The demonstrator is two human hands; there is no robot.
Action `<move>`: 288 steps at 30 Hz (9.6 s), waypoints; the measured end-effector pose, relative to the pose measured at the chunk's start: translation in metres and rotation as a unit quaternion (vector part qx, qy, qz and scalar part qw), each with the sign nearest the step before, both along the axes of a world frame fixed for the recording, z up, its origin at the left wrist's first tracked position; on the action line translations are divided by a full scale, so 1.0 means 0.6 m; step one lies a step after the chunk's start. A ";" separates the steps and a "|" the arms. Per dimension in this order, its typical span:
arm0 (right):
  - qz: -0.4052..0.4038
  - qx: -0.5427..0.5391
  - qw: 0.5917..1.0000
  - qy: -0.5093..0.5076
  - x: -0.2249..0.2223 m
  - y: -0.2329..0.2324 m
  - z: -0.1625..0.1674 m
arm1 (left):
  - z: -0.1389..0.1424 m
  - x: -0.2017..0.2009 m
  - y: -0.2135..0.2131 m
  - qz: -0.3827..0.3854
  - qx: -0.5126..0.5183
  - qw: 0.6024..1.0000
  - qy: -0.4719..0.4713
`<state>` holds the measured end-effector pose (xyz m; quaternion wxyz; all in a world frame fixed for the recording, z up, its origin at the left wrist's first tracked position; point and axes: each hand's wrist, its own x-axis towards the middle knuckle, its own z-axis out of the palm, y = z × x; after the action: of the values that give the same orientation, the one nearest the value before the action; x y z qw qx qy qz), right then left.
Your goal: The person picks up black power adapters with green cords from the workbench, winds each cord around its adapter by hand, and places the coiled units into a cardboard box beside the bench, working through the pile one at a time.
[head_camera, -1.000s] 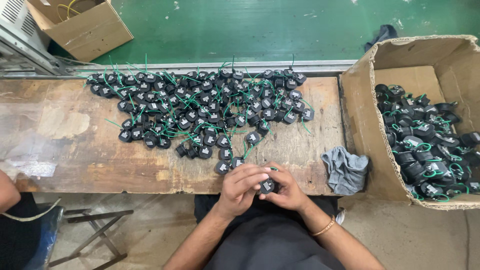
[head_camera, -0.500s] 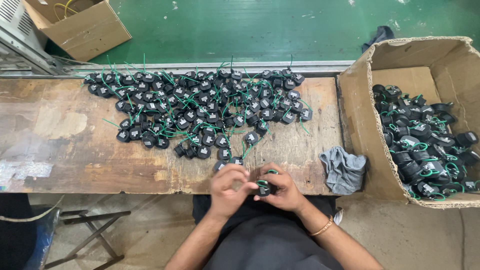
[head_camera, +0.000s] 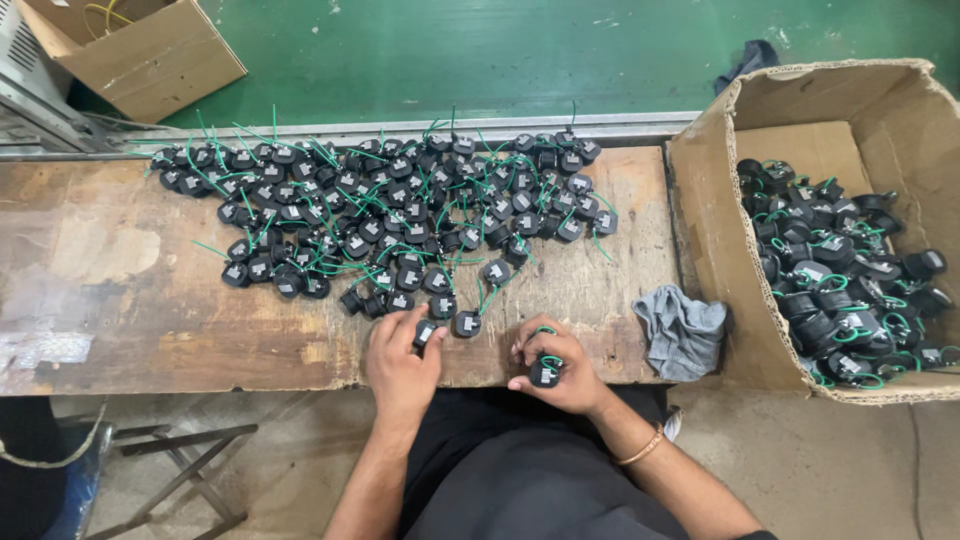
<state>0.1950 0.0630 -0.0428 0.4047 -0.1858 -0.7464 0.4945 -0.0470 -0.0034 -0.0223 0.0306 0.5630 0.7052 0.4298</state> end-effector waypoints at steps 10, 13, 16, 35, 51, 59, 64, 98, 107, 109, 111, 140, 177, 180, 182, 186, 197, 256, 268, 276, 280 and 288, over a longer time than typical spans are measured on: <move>-0.015 0.014 1.000 -0.004 0.000 0.000 0.005 | -0.008 -0.004 -0.015 -0.124 0.102 0.965 -0.208; -0.010 0.064 0.997 -0.036 -0.003 -0.001 0.011 | 0.002 0.040 -0.021 -0.232 0.137 0.920 -0.286; 0.019 0.065 0.997 -0.040 -0.008 -0.002 0.013 | 0.014 0.079 -0.003 -0.289 0.120 0.920 -0.236; 0.078 0.028 0.997 -0.002 0.007 0.003 -0.003 | 0.040 0.055 0.005 -0.367 0.143 0.905 -0.161; -0.020 0.099 0.993 -0.056 -0.016 -0.018 0.028 | -0.021 0.082 -0.011 -0.245 0.004 0.881 -0.405; 0.026 -0.110 0.990 0.090 0.005 -0.001 -0.005 | 0.005 -0.023 0.004 -0.046 0.190 0.978 -0.075; 0.088 -0.417 0.845 0.322 0.010 0.009 -0.037 | 0.019 -0.052 0.017 0.032 0.091 0.992 0.085; 0.092 -0.407 0.874 0.251 0.000 -0.003 -0.034 | -0.020 0.066 0.010 -0.358 0.130 0.885 -0.268; 0.085 -0.221 0.967 0.094 0.005 0.003 -0.010 | -0.041 0.098 0.010 -0.304 0.059 0.812 -0.495; 0.094 -0.250 0.956 0.122 0.003 0.001 -0.014 | -0.020 0.072 0.005 -0.299 0.100 0.878 -0.360; 0.103 -0.315 0.927 0.175 0.001 -0.004 -0.019 | 0.003 0.023 0.001 -0.240 0.141 0.940 -0.198; 0.116 -0.511 0.782 0.336 0.013 0.007 -0.034 | 0.042 -0.024 -0.002 -0.207 0.268 0.907 -0.250; 0.143 -0.506 0.795 0.301 0.013 0.005 -0.025 | 0.044 0.095 0.042 -0.283 0.179 0.931 -0.147; 0.117 -0.526 0.779 0.321 0.012 0.006 -0.021 | 0.044 0.076 0.040 -0.315 0.165 0.926 -0.129; 0.105 -0.516 0.789 0.318 0.009 0.004 -0.020 | 0.035 0.067 0.038 -0.333 0.156 0.919 -0.141; 0.090 -0.478 0.831 0.269 0.006 -0.003 -0.019 | 0.010 0.067 0.035 -0.312 0.093 0.916 -0.236; 0.096 -0.444 0.846 0.280 0.008 -0.006 -0.025 | 0.006 0.021 -0.029 -0.099 0.202 0.964 -0.145; 0.175 -0.481 0.797 0.319 0.002 0.002 -0.023 | 0.083 0.090 0.053 -0.324 0.134 0.918 -0.185; 0.123 -0.462 0.819 0.316 -0.001 0.000 -0.018 | 0.075 0.077 0.056 -0.311 0.103 0.938 -0.108; 0.068 -0.406 0.881 0.233 -0.005 -0.004 -0.031 | 0.070 0.104 0.041 -0.211 0.106 0.959 -0.157; 0.083 -0.409 0.874 0.250 -0.005 -0.006 -0.019 | 0.053 0.074 0.021 -0.214 0.174 0.954 -0.121; 0.078 -0.375 0.880 0.282 -0.007 -0.013 -0.004 | -0.043 -0.090 -0.039 0.006 0.316 0.915 -0.252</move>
<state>0.1909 0.0554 -0.0451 0.4586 -0.1173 -0.3718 0.7986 -0.1007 -0.0265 -0.0482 0.0254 0.4122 0.5045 0.7583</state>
